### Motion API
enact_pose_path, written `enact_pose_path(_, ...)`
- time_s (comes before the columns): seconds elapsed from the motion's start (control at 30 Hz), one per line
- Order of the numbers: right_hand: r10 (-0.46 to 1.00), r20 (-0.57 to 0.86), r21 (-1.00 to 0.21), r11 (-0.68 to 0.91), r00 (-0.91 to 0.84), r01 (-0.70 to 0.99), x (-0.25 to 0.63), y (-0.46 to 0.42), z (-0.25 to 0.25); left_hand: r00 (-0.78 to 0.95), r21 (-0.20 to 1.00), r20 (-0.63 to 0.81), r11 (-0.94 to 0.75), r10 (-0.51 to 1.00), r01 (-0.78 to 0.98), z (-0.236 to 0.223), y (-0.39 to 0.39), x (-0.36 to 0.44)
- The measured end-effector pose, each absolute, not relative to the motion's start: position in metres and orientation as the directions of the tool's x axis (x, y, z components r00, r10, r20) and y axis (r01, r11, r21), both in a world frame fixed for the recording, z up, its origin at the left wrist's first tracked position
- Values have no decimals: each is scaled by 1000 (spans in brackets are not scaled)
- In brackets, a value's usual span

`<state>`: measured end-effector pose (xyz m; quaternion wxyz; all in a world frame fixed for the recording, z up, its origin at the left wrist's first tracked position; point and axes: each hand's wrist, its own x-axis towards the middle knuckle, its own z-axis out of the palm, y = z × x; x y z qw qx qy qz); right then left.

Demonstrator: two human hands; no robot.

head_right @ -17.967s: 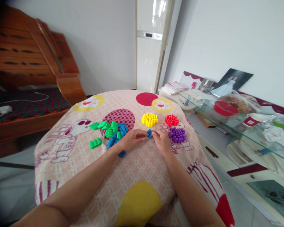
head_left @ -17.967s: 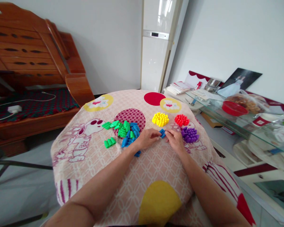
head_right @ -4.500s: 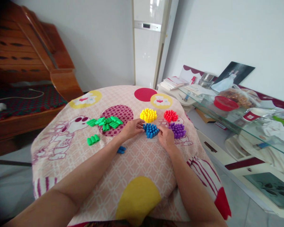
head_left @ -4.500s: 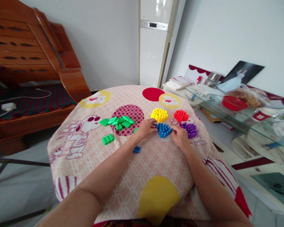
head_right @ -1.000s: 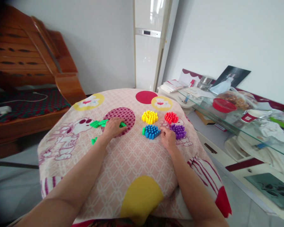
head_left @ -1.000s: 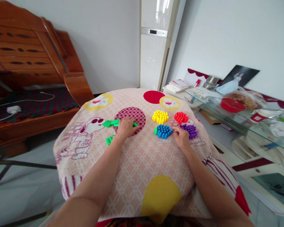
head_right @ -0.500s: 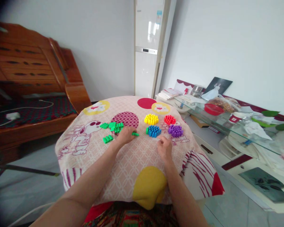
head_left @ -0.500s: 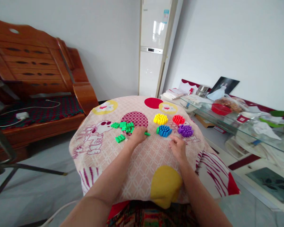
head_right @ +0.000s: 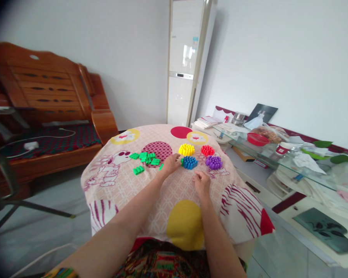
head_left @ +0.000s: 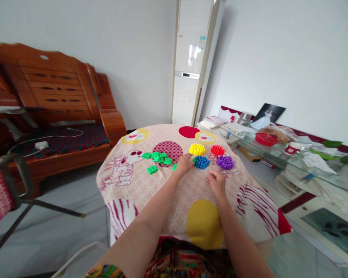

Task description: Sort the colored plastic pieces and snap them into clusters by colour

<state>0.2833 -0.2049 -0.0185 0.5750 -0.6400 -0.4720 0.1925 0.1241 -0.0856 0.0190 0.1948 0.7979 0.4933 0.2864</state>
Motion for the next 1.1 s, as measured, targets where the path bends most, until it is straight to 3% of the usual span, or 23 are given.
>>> enact_pose_path(0.2,826,312,-910,118,468,398,283,-206,-21,335,642,274,-430,902,634,12,-83,140)
enact_pose_path(0.4,837,303,-916,124,456,381,284,-206,-22,229,707,372,-434,900,558,11,-100,124)
enact_pose_path(0.63,872,416,-783,198,259,590,277,-209,-14,424,797,380,-524,822,302,13,-146,135)
enact_pose_path(0.8,843,476,-711,202,251,673,274,-210,-14,489,706,408,-606,770,365,11,-152,136)
enact_pose_path(0.93,803,521,-692,197,290,695,275,-211,-15,421,549,494,-648,761,528,11,-134,109)
enact_pose_path(1.1,759,492,-744,111,427,659,276,-212,-15,373,435,347,-500,860,749,4,-115,72)
